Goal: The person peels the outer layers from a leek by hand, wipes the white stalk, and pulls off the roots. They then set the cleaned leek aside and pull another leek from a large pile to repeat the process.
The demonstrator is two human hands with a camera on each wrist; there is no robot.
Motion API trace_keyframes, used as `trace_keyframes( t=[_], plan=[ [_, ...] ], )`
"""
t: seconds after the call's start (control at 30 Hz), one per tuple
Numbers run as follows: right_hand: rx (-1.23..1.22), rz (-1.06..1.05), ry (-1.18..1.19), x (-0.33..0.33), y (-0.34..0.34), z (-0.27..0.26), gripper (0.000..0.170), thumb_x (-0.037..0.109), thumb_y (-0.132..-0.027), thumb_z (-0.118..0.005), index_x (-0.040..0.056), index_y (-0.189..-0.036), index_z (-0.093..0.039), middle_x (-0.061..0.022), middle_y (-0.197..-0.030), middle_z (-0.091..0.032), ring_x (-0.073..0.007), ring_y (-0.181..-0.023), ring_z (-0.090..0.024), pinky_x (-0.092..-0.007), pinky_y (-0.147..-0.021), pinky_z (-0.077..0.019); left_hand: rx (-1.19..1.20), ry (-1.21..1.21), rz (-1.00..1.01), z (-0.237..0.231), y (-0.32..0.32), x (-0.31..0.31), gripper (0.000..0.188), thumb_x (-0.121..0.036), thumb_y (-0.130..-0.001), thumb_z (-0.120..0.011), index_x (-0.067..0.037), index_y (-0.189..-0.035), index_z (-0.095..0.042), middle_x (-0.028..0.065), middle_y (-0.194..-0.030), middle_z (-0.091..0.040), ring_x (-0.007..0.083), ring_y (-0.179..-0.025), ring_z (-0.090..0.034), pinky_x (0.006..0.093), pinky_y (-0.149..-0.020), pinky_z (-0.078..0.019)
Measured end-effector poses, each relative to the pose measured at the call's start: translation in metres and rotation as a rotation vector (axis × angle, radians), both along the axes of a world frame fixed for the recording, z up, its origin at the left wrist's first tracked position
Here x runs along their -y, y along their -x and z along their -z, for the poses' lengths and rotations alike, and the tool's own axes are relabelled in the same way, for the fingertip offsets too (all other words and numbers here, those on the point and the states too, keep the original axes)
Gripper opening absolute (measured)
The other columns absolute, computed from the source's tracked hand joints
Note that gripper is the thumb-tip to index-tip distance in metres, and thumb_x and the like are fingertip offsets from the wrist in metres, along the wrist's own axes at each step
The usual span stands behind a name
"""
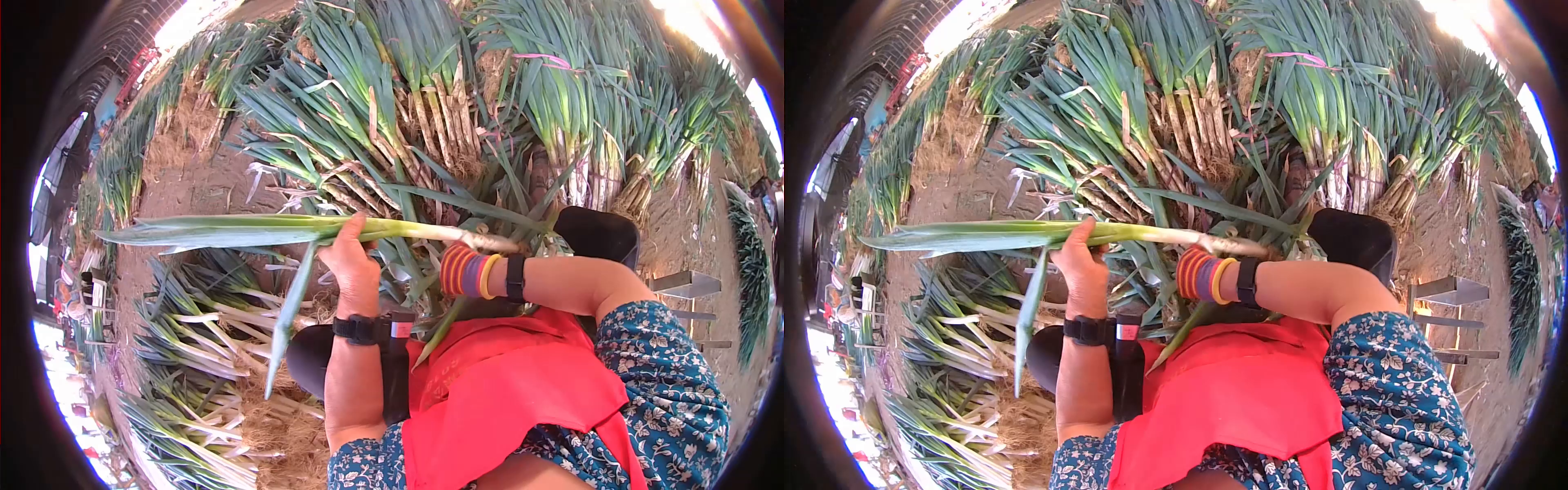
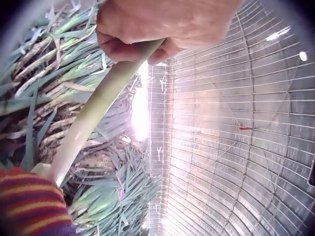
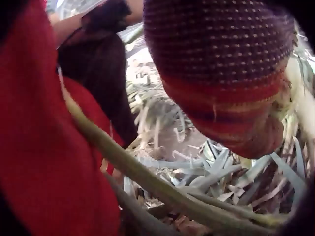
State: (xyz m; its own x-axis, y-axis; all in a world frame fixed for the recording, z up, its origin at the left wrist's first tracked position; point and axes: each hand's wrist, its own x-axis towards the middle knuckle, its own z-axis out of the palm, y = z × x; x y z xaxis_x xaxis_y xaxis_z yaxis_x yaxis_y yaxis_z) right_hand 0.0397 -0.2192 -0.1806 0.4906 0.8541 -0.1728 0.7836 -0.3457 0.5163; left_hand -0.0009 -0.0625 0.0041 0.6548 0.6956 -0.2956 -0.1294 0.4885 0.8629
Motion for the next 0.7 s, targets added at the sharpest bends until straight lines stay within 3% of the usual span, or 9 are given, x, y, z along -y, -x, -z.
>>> trace_keyframes(
  t=[0.07, 0.2, 0.3, 0.33, 0.5, 0.57, 0.6, 0.67, 0.7],
  plan=[
    [-0.524, 0.214, 0.022, 0.027, -0.008, -0.041, 0.014, 0.021, -0.072, -0.061, 0.0160, -0.080, -0.071, -0.0059, -0.079, -0.067, -0.0246, -0.075, -0.063, -0.0440, -0.055, -0.0468, -0.007, -0.023, -0.018, 0.000, 0.001, 0.010, 0.043, -0.002, -0.070, -0.071, -0.007, -0.104, -0.045, 0.0064, -0.091, -0.057, 0.0180, -0.066, -0.058, 0.0288, -0.047, -0.0434],
    [-0.862, 0.330, 0.061, 0.121, -0.026, -0.044, 0.020, 0.015, -0.062, -0.064, 0.0071, -0.080, -0.070, -0.0135, -0.081, -0.067, -0.0320, -0.082, -0.065, -0.0437, -0.073, -0.0517, 0.005, -0.240, -0.061, -0.005, 0.018, -0.038, 0.020, -0.003, -0.077, -0.068, -0.005, -0.094, -0.058, 0.0080, -0.092, -0.060, 0.0182, -0.073, -0.060, 0.0290, -0.054, -0.0486],
    [-0.630, 0.424, -0.011, 0.202, -0.046, -0.042, 0.020, 0.019, -0.067, -0.063, 0.0105, -0.084, -0.068, -0.0136, -0.085, -0.067, -0.0296, -0.079, -0.065, -0.0389, -0.072, -0.0520, 0.123, -0.687, 0.069, -0.029, 0.051, -0.082, 0.020, -0.007, -0.082, -0.064, 0.000, -0.100, -0.060, 0.0099, -0.091, -0.060, 0.0181, -0.087, -0.059, 0.0320, -0.070, -0.0525],
    [-0.534, 0.403, -0.118, 0.221, -0.055, -0.041, 0.019, 0.019, -0.068, -0.062, 0.0120, -0.086, -0.067, -0.0121, -0.084, -0.067, -0.0271, -0.076, -0.064, -0.0380, -0.069, -0.0518, 0.169, -0.193, 0.013, -0.037, 0.050, -0.083, 0.025, -0.010, -0.082, -0.065, 0.003, -0.102, -0.059, 0.0109, -0.094, -0.059, 0.0193, -0.092, -0.058, 0.0342, -0.078, -0.0516],
    [-0.741, 0.578, -0.368, 0.262, -0.109, 0.001, 0.020, 0.028, -0.062, -0.065, 0.0135, -0.076, -0.065, -0.0103, -0.077, -0.065, -0.0253, -0.068, -0.060, -0.0386, -0.063, -0.0478, 0.192, -0.286, 0.037, -0.039, 0.066, -0.072, 0.019, -0.004, -0.082, -0.063, 0.001, -0.100, -0.061, 0.0116, -0.099, -0.059, 0.0203, -0.092, -0.058, 0.0352, -0.082, -0.0501],
    [-0.831, 0.640, -0.474, 0.312, -0.120, 0.043, 0.024, 0.027, -0.058, -0.067, 0.0132, -0.077, -0.066, -0.0105, -0.077, -0.065, -0.0249, -0.067, -0.059, -0.0397, -0.062, -0.0463, -0.373, -1.343, 0.023, -0.081, 0.095, -0.069, 0.029, 0.007, -0.081, -0.059, 0.001, -0.110, -0.060, 0.0121, -0.105, -0.062, 0.0177, -0.092, -0.059, 0.0284, -0.078, -0.0490],
    [-1.005, 0.804, -0.713, 0.335, -0.117, 0.034, 0.013, 0.022, -0.064, -0.066, 0.0113, -0.071, -0.062, -0.0088, -0.071, -0.062, -0.0236, -0.062, -0.057, -0.0393, -0.059, -0.0454, -0.126, -1.409, -0.105, -0.066, 0.109, -0.127, 0.033, 0.009, -0.080, -0.057, 0.000, -0.112, -0.059, 0.0146, -0.102, -0.064, 0.0121, -0.081, -0.057, 0.0228, -0.070, -0.0473],
    [-1.025, 0.759, -1.129, 0.351, -0.129, 0.042, 0.009, 0.013, -0.073, -0.063, 0.0094, -0.067, -0.057, -0.0055, -0.065, -0.059, -0.0211, -0.056, -0.055, -0.0373, -0.054, -0.0445, 0.213, -0.276, -0.022, -0.088, 0.146, -0.231, 0.026, -0.014, -0.086, -0.060, 0.008, -0.100, -0.057, 0.0170, -0.098, -0.063, 0.0149, -0.067, -0.053, 0.0239, -0.056, -0.0418],
    [-0.859, 0.558, -1.283, 0.343, -0.142, 0.051, 0.010, 0.010, -0.076, -0.062, 0.0094, -0.068, -0.057, -0.0039, -0.065, -0.059, -0.0200, -0.055, -0.054, -0.0358, -0.053, -0.0445, 0.224, -0.262, -0.105, -0.101, 0.152, -0.231, 0.023, -0.013, -0.086, -0.060, 0.006, -0.098, -0.057, 0.0170, -0.098, -0.063, 0.0153, -0.064, -0.050, 0.0249, -0.055, -0.0396]
  ],
)
